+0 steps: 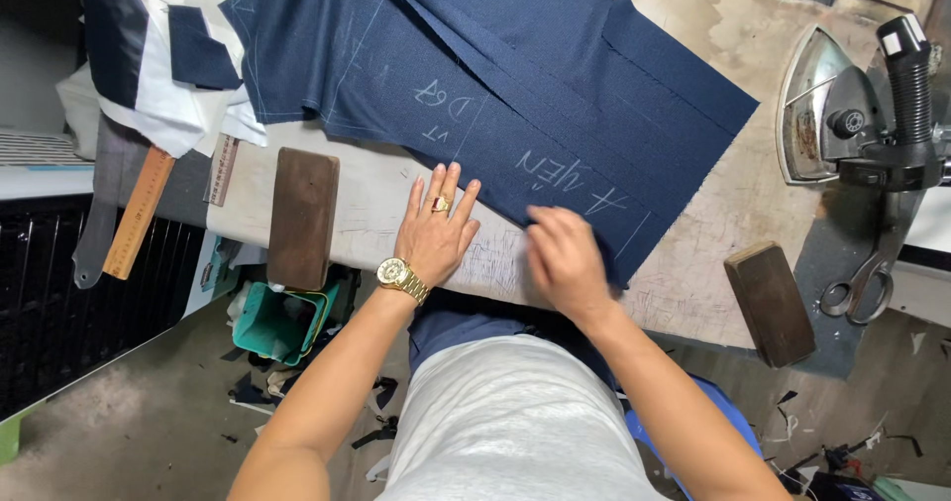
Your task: The person irons pieces of dark blue fabric on a padded table, using wooden blocks to press and hold down sections of the material while applying heat with an iron.
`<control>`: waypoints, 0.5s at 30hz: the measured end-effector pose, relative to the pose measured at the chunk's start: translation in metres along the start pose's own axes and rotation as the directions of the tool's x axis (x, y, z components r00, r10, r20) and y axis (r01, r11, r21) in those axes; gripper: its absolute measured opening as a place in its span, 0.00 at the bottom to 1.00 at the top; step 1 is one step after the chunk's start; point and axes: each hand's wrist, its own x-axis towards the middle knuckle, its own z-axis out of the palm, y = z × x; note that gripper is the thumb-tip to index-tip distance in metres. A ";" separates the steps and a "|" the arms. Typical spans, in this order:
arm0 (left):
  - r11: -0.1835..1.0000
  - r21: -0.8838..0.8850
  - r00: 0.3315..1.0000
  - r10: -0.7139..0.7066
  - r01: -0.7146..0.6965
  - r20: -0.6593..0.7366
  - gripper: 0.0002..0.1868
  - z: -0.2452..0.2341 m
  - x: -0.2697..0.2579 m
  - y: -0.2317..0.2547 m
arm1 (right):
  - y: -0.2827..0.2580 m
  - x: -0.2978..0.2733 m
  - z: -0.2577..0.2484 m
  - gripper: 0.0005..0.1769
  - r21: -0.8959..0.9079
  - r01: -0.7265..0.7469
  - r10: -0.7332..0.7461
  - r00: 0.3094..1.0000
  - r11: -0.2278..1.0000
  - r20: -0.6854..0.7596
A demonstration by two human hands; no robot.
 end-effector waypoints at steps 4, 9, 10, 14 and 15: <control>1.000 -0.008 0.997 0.000 0.001 0.071 0.30 0.003 0.001 -0.003 | -0.019 0.017 0.038 0.12 0.129 0.163 -0.167 0.986 0.978 0.019; 1.000 0.003 0.996 -0.020 0.020 0.082 0.30 -0.001 -0.003 -0.006 | -0.021 0.015 0.052 0.14 0.041 0.140 -0.142 0.989 0.989 0.051; 1.000 -0.005 0.996 -0.026 0.026 0.085 0.31 -0.001 -0.004 -0.006 | -0.022 0.014 0.053 0.14 0.030 0.141 -0.142 0.989 0.990 0.050; 0.999 -0.014 0.997 -0.030 0.031 0.073 0.30 0.002 -0.006 -0.007 | -0.023 0.008 0.056 0.15 0.054 0.171 -0.174 0.984 0.984 0.041; 0.999 -0.015 0.997 -0.034 0.035 0.075 0.30 0.002 -0.006 -0.007 | -0.022 0.007 0.059 0.15 0.057 0.173 -0.175 0.984 0.983 0.043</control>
